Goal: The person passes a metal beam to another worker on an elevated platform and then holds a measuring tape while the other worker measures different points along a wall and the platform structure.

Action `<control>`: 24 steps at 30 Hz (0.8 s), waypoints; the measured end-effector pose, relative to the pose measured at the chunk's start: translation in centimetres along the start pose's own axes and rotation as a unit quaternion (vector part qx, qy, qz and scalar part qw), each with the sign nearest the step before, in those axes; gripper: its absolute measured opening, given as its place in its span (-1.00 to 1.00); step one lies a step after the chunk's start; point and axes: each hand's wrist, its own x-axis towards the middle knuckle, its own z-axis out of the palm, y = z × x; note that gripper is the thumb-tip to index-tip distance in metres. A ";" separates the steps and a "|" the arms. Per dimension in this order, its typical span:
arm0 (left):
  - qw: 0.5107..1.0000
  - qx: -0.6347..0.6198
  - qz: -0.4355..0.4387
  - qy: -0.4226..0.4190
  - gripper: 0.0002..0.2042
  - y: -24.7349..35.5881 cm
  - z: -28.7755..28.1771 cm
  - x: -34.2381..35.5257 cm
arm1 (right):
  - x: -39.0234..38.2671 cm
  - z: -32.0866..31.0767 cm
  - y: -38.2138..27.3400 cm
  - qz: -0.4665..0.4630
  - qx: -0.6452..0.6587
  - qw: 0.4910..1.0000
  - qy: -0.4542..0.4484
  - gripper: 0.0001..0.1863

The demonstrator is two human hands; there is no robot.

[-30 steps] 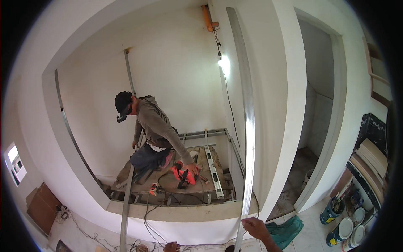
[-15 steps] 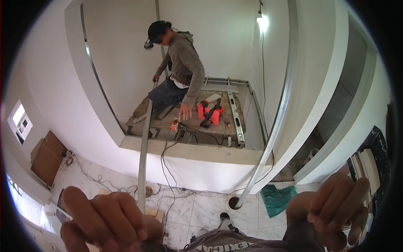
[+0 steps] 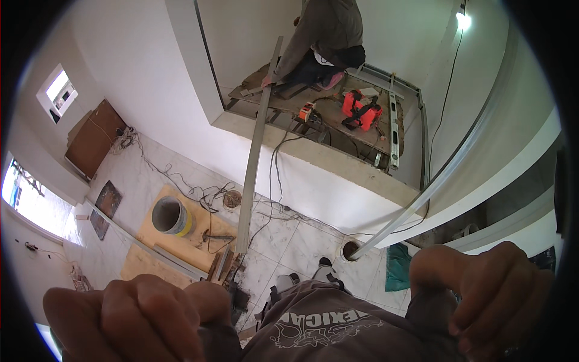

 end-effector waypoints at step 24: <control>0.893 0.335 -0.162 0.252 -0.60 -21.3 -10.6 -6.3 | -13.5 -5.2 23.5 0.374 -0.083 0.917 0.113 -0.71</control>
